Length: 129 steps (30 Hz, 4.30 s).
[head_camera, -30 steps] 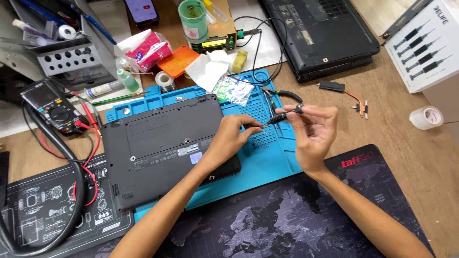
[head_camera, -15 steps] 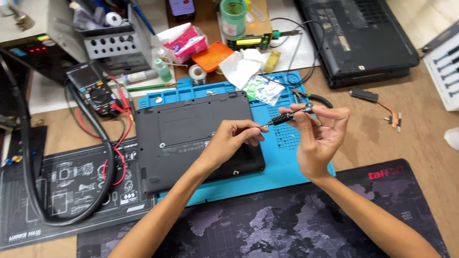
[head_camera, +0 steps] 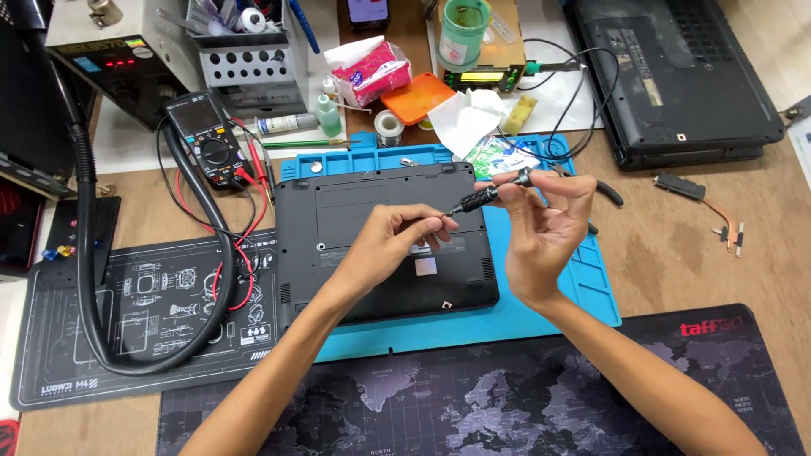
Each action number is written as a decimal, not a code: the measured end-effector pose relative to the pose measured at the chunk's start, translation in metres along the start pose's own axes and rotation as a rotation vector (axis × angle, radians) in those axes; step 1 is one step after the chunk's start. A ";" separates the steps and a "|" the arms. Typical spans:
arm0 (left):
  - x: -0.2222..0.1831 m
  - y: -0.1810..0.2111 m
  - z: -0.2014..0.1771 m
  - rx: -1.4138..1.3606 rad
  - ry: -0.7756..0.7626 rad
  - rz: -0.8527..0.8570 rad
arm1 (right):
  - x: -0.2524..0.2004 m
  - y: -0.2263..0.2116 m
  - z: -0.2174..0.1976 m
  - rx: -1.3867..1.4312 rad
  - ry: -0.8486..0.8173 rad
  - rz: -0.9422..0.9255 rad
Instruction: Disassembling a laptop by removing screws and the back panel to inspect internal components on a repair bench.
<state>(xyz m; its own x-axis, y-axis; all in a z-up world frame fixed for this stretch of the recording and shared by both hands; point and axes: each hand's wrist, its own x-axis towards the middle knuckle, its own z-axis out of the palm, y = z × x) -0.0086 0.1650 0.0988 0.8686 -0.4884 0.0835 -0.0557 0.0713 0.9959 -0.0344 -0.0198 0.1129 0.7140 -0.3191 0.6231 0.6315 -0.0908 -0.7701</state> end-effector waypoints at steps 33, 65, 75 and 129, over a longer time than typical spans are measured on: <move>-0.093 -0.019 -0.139 0.272 0.585 -0.439 | -0.001 0.039 -0.028 0.073 -0.012 0.958; -0.076 0.066 -0.118 -0.251 0.326 -0.076 | 0.084 -0.026 0.021 -0.500 -0.723 0.269; -0.097 0.138 -0.090 -0.061 -0.040 0.117 | 0.100 -0.038 0.014 -0.459 -0.975 0.351; -0.076 0.013 -0.067 -0.379 0.415 -0.197 | 0.045 -0.056 -0.040 -0.818 -1.010 0.846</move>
<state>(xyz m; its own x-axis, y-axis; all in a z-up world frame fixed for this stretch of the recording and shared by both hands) -0.0423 0.2608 0.1034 0.9689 -0.1483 -0.1983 0.2394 0.3565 0.9031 -0.0501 -0.0664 0.1788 0.8775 0.1748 -0.4465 -0.1388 -0.7987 -0.5855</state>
